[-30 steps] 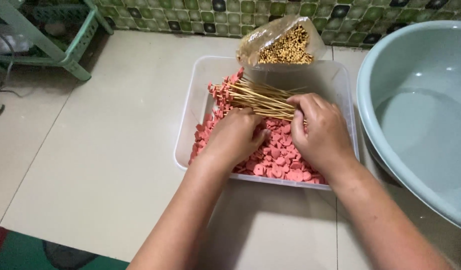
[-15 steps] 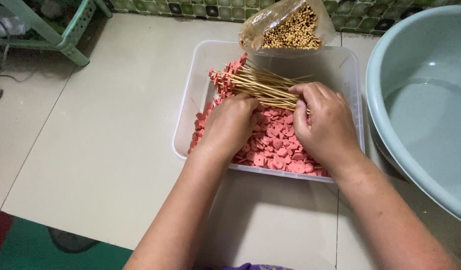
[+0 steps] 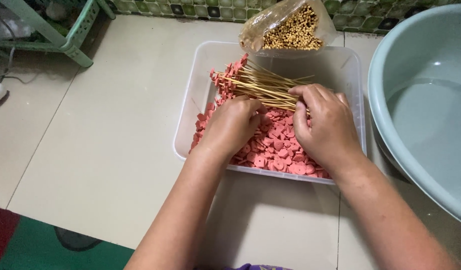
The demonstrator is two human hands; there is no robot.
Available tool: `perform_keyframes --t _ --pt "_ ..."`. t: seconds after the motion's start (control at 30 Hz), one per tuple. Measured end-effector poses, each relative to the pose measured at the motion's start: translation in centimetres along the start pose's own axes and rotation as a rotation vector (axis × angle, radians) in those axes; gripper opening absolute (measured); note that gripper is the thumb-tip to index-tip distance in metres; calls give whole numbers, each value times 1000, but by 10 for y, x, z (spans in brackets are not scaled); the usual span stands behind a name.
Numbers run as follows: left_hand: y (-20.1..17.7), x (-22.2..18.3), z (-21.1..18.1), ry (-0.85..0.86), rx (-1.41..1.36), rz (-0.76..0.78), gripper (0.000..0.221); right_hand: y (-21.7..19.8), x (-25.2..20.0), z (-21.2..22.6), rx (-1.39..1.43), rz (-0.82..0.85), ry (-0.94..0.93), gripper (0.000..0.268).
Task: Skewering small pink heart-shaped items onto wooden sticks in a plastic container
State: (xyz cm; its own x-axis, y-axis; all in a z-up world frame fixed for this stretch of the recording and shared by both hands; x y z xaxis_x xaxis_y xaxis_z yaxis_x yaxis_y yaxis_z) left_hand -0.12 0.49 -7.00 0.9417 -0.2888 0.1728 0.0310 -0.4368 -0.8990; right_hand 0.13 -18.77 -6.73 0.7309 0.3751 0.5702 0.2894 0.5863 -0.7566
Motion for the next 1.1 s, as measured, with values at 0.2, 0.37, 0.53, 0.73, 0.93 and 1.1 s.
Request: perform_keyframes --t 0.2,0.37,0.53,0.73,0.93,1.1 --pt "-6 -6 -4 -16 -189 146 41 1 -1 -1 3 -1 -9 26" --pt "-6 -4 4 -25 -215 137 35 1 -2 -2 5 -5 -10 27" --pt "-10 -4 0 -51 -241 114 28 0 -1 -1 17 -3 2 26" --pt "-16 -8 -7 -34 -280 103 25 -1 -1 0 22 10 -4 27" --pt "-14 -7 -9 -40 -274 136 36 -2 -2 1 8 15 9 28" --pt "-7 -3 -1 -44 -238 106 28 -1 -2 -1 12 13 -4 28"
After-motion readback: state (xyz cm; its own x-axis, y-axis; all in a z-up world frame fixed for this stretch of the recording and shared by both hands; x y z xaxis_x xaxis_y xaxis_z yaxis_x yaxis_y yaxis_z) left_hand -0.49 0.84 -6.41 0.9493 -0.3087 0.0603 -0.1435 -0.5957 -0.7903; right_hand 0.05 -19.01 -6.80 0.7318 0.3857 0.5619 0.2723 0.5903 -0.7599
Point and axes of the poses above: each hand's wrist, its own x-axis towards the middle knuckle, its own y-axis out of the palm, z = x × y, the point moved 3 cm from there along x, towards the middle knuckle, and after that the axes turned 1 degree about x, right-handed, at the moved point
